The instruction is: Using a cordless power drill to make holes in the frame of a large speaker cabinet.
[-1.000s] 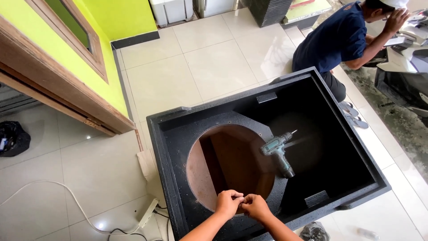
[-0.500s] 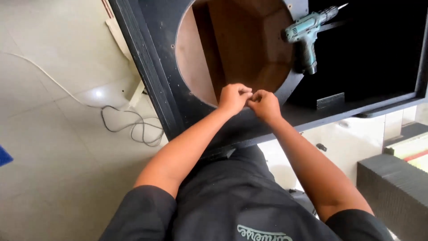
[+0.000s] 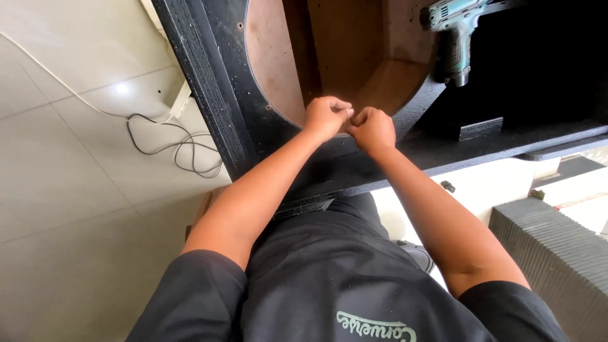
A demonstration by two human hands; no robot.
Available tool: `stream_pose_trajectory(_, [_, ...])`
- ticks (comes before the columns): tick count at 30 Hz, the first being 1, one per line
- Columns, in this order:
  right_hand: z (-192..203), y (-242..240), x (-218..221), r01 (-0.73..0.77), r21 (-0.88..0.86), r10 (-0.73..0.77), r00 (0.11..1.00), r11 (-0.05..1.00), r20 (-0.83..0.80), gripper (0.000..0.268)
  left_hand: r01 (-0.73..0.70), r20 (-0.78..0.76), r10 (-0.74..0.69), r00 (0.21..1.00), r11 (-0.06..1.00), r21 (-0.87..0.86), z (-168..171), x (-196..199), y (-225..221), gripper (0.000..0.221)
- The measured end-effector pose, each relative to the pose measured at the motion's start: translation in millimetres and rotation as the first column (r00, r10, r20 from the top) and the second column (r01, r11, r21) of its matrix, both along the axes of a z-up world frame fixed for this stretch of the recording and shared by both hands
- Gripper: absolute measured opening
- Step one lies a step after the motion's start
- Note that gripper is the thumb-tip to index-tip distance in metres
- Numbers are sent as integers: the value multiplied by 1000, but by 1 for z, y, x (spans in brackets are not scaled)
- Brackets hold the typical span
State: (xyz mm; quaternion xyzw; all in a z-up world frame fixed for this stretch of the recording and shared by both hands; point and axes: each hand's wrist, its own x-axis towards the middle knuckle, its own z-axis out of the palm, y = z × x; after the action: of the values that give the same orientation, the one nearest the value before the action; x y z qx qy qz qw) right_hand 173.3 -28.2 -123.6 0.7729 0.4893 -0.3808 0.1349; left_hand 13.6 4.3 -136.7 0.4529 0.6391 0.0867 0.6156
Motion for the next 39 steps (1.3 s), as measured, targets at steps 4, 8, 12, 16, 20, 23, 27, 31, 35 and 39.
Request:
stream_pose_trajectory(4, [30, 2, -21, -19, -82, 13, 997, 996, -74, 19, -61, -20, 61, 998, 998, 28, -28, -10, 3, 14])
stream_pose_trajectory(8, [-10, -20, -28, -197, -177, 180, 978, 964, -106, 21, 310, -172, -329, 929, 942, -128, -45, -17, 10, 17])
stream_pose_trajectory(12, [-7, -15, -41, -231, -311, 209, 973, 922, -102, 21, 461, -87, -510, 856, 827, -320, -101, -13, 3, 12])
stream_pose_trajectory(16, [-20, -14, -37, -265, -346, 245, 964, 900, -100, 20, 537, -8, -578, 816, 764, -357, -149, -12, 1, 14])
stream_pose_trajectory(20, [-30, -12, -39, -260, -336, 224, 964, 905, -143, 21, 566, 6, -599, 801, 753, -335, -126, -16, 9, 14])
stream_pose_trajectory(23, [-34, -12, -42, -326, -349, 307, 945, 879, -109, 24, 592, 19, -620, 784, 737, -326, -116, -12, 10, 14])
stream_pose_trajectory(27, [-40, -14, -45, -370, -371, 367, 926, 852, -82, 32, 623, 0, -658, 753, 712, -324, -114, -13, 11, 18])
stream_pose_trajectory(31, [-26, -14, -59, -368, -431, 374, 925, 824, -74, 38, 612, 10, -649, 761, 712, -344, -118, -15, 13, 16])
stream_pose_trajectory(35, [-39, -15, -61, -567, -478, 621, 782, 671, -57, 46, 640, 43, -671, 741, 685, -348, -113, -17, 15, 13])
stream_pose_trajectory(39, [-24, -10, -70, -471, -441, 515, 857, 764, -22, 37, 635, 27, -670, 742, 690, -347, -119, -17, 13, 12])
